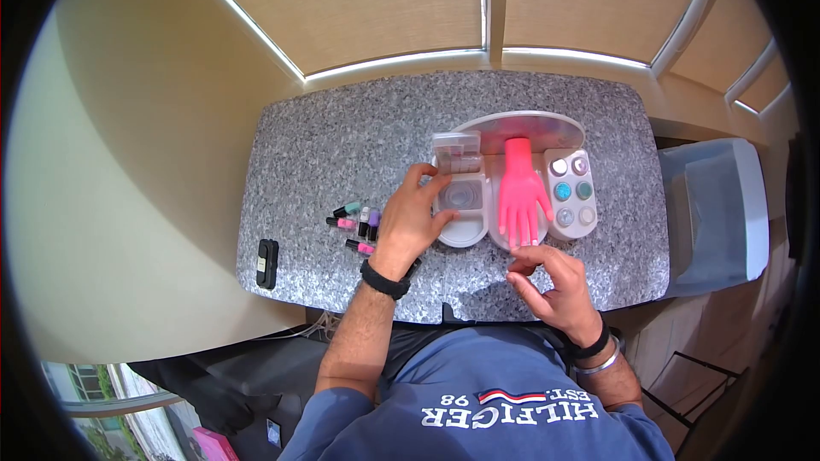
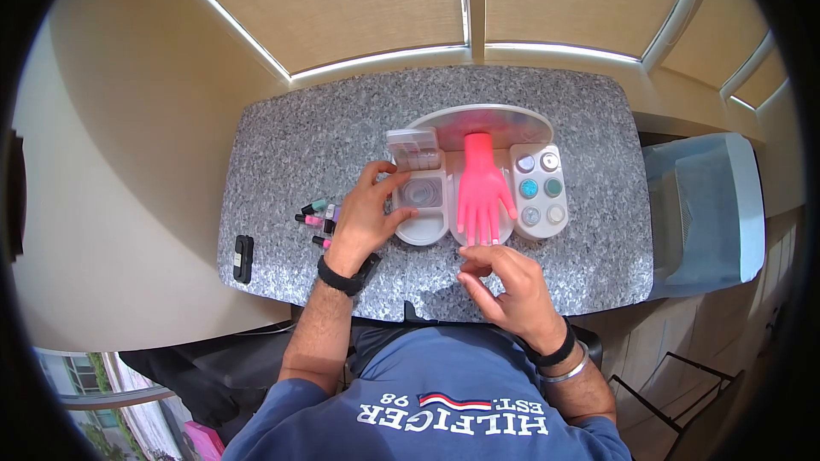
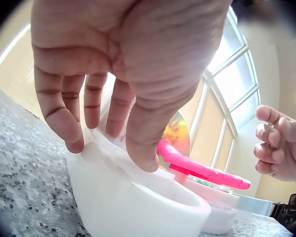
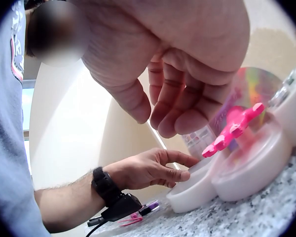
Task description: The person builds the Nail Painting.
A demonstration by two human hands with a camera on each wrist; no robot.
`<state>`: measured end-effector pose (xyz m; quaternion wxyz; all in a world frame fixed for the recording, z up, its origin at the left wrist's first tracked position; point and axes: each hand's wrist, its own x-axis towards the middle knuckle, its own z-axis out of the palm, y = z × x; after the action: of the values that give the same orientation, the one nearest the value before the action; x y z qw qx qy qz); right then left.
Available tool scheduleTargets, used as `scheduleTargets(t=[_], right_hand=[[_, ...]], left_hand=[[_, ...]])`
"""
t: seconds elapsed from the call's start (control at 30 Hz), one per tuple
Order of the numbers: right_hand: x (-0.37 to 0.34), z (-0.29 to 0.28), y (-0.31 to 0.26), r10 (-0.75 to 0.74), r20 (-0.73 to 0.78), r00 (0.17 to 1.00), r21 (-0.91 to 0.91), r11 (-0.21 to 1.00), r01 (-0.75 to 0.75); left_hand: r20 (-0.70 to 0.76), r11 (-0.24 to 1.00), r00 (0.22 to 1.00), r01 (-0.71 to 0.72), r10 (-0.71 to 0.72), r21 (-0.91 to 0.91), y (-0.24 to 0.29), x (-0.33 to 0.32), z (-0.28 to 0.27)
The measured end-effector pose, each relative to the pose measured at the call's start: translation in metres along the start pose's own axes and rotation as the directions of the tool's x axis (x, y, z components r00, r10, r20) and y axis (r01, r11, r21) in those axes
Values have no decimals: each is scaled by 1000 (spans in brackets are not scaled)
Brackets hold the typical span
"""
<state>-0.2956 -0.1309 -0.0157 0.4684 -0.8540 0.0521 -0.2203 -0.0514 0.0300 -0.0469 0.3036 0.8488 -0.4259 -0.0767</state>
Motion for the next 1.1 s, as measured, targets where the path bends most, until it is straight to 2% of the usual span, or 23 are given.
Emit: scheduleTargets(t=[0.7, 0.9, 1.0, 1.1], right_hand=[[3, -2, 0, -22, 33, 999, -3, 1000, 22], [3, -2, -1, -35, 38, 999, -2, 999, 35], [3, -3, -1, -48, 40, 998, -7, 999, 48], [3, -2, 0, -38, 41, 998, 2, 999, 38]], left_hand=[[-45, 999, 998, 34, -35, -27, -2, -6, 7], [-90, 994, 992, -85, 91, 65, -7, -12, 10], [-36, 997, 998, 59, -61, -40, -6, -20, 2], [-79, 976, 986, 129, -145, -176, -8, -30, -21]])
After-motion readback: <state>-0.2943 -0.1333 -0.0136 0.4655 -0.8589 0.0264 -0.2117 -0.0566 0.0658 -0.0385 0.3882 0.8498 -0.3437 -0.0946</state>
